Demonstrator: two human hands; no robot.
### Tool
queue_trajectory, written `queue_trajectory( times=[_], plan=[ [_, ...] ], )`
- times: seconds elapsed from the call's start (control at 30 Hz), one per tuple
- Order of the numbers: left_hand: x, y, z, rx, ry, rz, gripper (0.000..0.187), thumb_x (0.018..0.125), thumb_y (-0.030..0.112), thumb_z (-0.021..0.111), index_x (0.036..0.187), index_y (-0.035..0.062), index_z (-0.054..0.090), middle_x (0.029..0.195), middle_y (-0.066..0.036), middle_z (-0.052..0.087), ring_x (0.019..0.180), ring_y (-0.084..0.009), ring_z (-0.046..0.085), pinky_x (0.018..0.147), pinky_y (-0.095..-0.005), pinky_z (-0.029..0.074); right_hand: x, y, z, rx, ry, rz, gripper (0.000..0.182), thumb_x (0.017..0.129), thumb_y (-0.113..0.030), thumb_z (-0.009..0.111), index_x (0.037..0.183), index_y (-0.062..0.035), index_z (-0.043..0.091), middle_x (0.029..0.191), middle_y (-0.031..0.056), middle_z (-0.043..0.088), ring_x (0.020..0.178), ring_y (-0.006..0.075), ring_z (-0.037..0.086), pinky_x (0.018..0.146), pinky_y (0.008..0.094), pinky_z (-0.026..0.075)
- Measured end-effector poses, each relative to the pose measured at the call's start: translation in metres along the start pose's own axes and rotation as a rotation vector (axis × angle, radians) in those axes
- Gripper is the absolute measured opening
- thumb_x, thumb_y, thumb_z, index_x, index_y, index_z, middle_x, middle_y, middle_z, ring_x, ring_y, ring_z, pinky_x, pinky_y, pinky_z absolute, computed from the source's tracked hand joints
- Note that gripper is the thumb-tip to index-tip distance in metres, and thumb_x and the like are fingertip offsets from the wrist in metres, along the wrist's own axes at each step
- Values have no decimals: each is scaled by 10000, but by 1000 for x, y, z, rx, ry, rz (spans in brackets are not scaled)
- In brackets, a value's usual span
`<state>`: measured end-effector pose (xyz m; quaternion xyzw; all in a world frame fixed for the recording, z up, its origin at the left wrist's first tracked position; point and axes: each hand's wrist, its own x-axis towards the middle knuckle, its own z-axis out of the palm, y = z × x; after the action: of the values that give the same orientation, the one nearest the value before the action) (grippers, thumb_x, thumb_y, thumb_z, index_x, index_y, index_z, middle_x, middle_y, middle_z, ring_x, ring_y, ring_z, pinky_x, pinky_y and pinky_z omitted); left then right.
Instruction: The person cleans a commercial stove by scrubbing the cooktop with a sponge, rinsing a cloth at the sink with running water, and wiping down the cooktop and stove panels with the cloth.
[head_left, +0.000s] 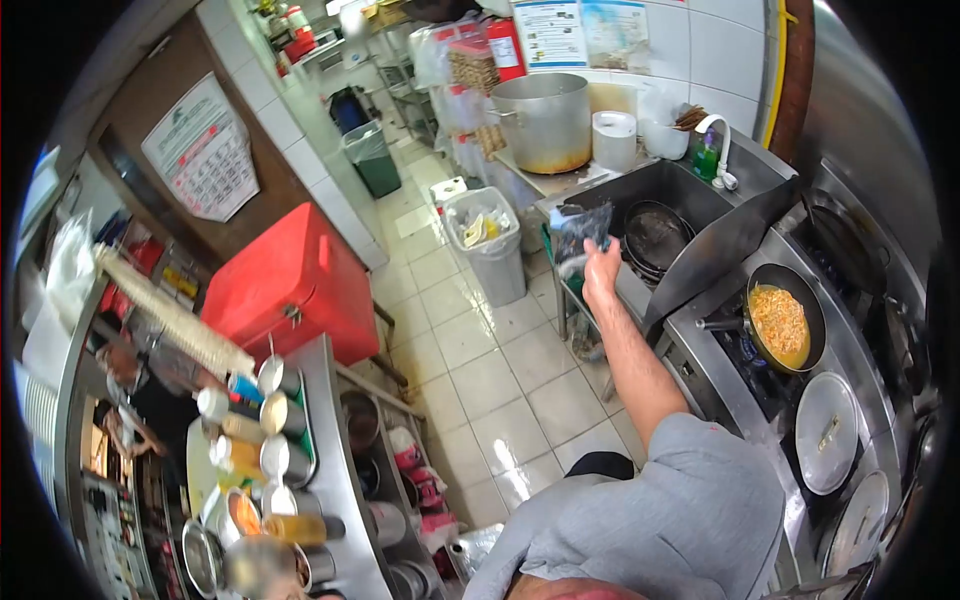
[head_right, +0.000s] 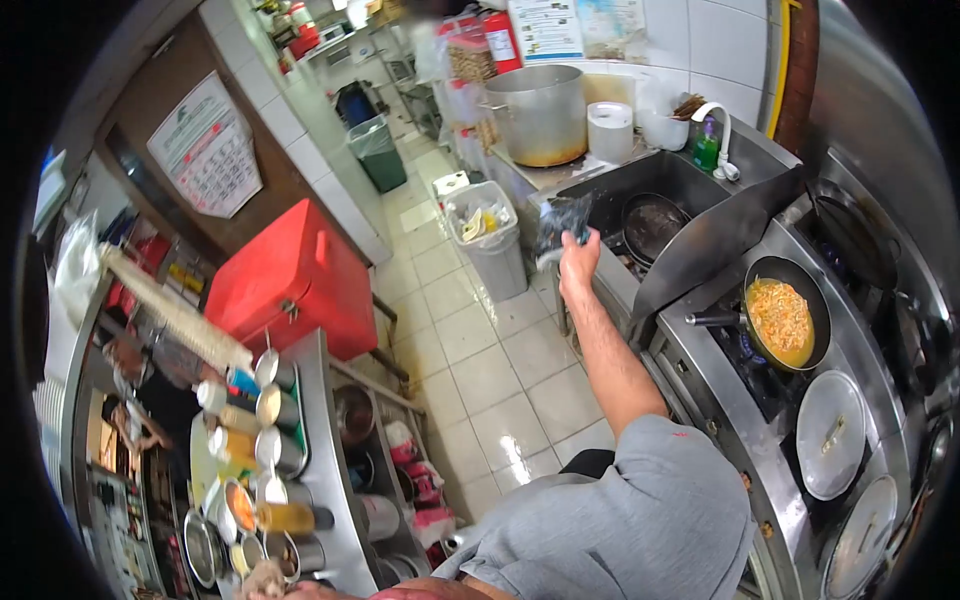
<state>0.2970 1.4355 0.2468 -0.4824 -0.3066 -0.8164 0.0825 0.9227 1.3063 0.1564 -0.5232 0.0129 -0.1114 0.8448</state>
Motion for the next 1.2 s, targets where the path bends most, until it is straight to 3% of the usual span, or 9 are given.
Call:
queue_trajectory(
  times=[0.03, 0.1, 0.27, 0.4, 0.67, 0.73, 0.83, 0.93, 1.2],
  plan=[
    [-19, -15, 27, -20, -9, -7, 528, 898, 443, 414, 1036, -62, 483, 1027, -190, 542, 899, -249, 552, 788, -364, 472, 28, 2, 14, -24, 57, -52, 372, 747, -49, 621, 1079, 17, 467, 987, 108, 563, 893, 190, 520, 815, 316, 408],
    [-74, -48, 85, -156, -84, -846, 469, 832, 375, 542, 1017, -54, 565, 1046, -166, 557, 972, -257, 545, 829, -364, 451, 78, -4, 38, -121, 156, -114, 397, 745, -63, 629, 1091, 19, 452, 994, 135, 563, 912, 224, 530, 833, 332, 405],
    [-203, -35, 217, -374, -690, -1260, 353, 869, 260, 491, 1116, 7, 511, 998, -92, 567, 902, -198, 561, 786, -326, 474, 227, -11, 85, -312, 288, -210, 429, 723, -83, 655, 1090, 33, 466, 1031, 179, 559, 967, 279, 536, 862, 353, 396],
    [-293, 9, 323, -530, -895, -1399, 327, 859, 222, 475, 1099, 12, 546, 1002, -91, 583, 895, -199, 575, 783, -326, 480, 365, 8, 109, -291, 328, -354, 366, 706, -98, 647, 1023, 21, 509, 975, 197, 575, 951, 335, 545, 850, 393, 412],
    [-404, 53, 510, -407, -1118, -1575, 153, 884, 184, 542, 949, 51, 505, 722, -8, 553, 533, -75, 494, 417, -216, 371, 576, 76, 101, -732, 291, -372, 367, 714, -196, 600, 986, 40, 532, 940, 269, 593, 900, 413, 571, 798, 438, 443],
    [-426, 43, 550, -397, -1216, -1582, 158, 883, 197, 547, 948, 60, 501, 689, 7, 538, 478, -66, 461, 372, -215, 331, 569, 87, 106, -764, 439, -487, 459, 717, -213, 618, 1074, 59, 524, 989, 271, 585, 976, 405, 549, 872, 410, 420],
    [-457, 34, 612, -404, -1345, -1576, 230, 890, 155, 529, 1056, -2, 495, 953, -91, 585, 829, -173, 578, 688, -298, 478, 510, 97, 107, -358, 264, -394, 407, 790, -77, 578, 1165, 41, 474, 1138, 192, 528, 1070, 283, 516, 905, 351, 405],
    [-494, 13, 681, -456, -1290, -1478, 236, 869, 262, 571, 958, 55, 501, 626, 20, 485, 410, -55, 376, 325, -221, 267, 440, 113, 106, -357, 213, -338, 339, 815, -30, 555, 1142, 16, 481, 1073, 106, 527, 992, 197, 520, 851, 299, 418],
    [-563, -87, 925, -591, -1389, -1380, 345, 899, 216, 513, 1174, 13, 465, 1039, -85, 565, 903, -163, 548, 757, -306, 468, 317, 129, 201, -540, 131, -176, 112, 866, -119, 564, 940, -35, 551, 696, -33, 480, 567, 32, 403, 503, 177, 320]
  ],
)
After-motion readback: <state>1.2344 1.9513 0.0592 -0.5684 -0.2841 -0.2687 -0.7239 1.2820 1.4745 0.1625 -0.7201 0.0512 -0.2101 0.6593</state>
